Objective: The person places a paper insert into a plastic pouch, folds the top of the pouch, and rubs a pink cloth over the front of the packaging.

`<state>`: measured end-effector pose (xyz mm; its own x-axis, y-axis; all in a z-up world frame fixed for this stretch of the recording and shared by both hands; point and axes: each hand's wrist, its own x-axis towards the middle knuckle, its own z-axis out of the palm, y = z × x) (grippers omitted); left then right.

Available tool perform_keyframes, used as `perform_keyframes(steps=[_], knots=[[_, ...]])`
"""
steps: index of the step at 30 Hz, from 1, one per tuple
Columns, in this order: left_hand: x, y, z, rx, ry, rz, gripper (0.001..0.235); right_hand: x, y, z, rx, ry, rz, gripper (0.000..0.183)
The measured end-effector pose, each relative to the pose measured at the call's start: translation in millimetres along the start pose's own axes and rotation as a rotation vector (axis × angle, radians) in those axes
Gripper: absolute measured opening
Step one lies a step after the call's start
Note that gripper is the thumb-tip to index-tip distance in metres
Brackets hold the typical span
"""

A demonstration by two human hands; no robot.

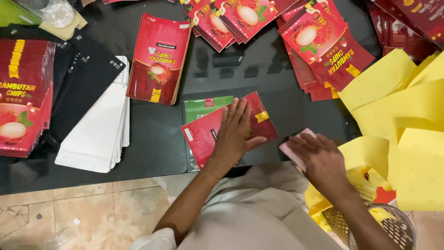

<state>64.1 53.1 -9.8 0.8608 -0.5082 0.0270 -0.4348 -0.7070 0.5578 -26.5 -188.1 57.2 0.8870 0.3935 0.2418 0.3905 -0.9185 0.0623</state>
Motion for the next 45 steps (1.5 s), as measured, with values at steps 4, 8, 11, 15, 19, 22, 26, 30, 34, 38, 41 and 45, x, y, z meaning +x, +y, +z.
perform_keyframes(steps=[4,8,11,15,19,22,26,30,34,38,41,45], knots=[[-23.4,0.0,6.5,0.025,0.095,0.292,0.117,-31.1,54.4,46.5,0.002,-0.066,0.161,0.039],[-62.1,3.3,-10.3,-0.081,-0.311,0.486,0.088,15.6,49.8,-8.6,0.809,-0.357,0.263,0.112],[-82.9,23.5,-72.3,-0.285,0.215,0.536,0.023,55.2,15.2,-69.0,1.159,-0.528,0.165,0.117],[-76.6,35.8,-154.7,-0.349,0.358,0.539,0.029,89.9,-5.9,-61.8,1.244,-0.18,-0.137,0.036],[-72.4,-7.2,-168.6,-0.505,0.378,0.304,0.022,140.3,31.7,-30.5,1.205,0.125,0.079,0.008],[-91.2,-73.4,-172.0,-0.387,0.458,0.11,0.019,199.0,81.8,8.3,1.238,0.313,0.255,0.02],[-133.6,-150.3,-206.4,0.148,0.585,-0.077,0.025,260.9,164.4,64.9,1.275,0.34,0.596,0.011],[-168.8,-159.7,-184.9,0.275,0.424,-0.007,0.03,237.9,193.6,74.7,0.718,0.443,0.084,0.033],[-188.9,-96.8,-97.6,0.378,0.36,-0.182,0.053,177.3,143.3,45.9,0.212,0.261,0.306,0.062],[-165.1,-0.7,-29.4,0.103,0.316,-0.08,0.07,121.6,113.8,49.4,-0.051,-0.008,0.327,0.05],[-117.1,50.0,-12.3,-0.045,0.103,0.065,0.058,110.4,135.8,64.2,-0.127,0.089,0.236,0.021],[-73.1,59.1,4.5,0.224,0.185,0.169,0.062,107.3,133.2,38.0,-0.098,0.11,0.28,0.029]])
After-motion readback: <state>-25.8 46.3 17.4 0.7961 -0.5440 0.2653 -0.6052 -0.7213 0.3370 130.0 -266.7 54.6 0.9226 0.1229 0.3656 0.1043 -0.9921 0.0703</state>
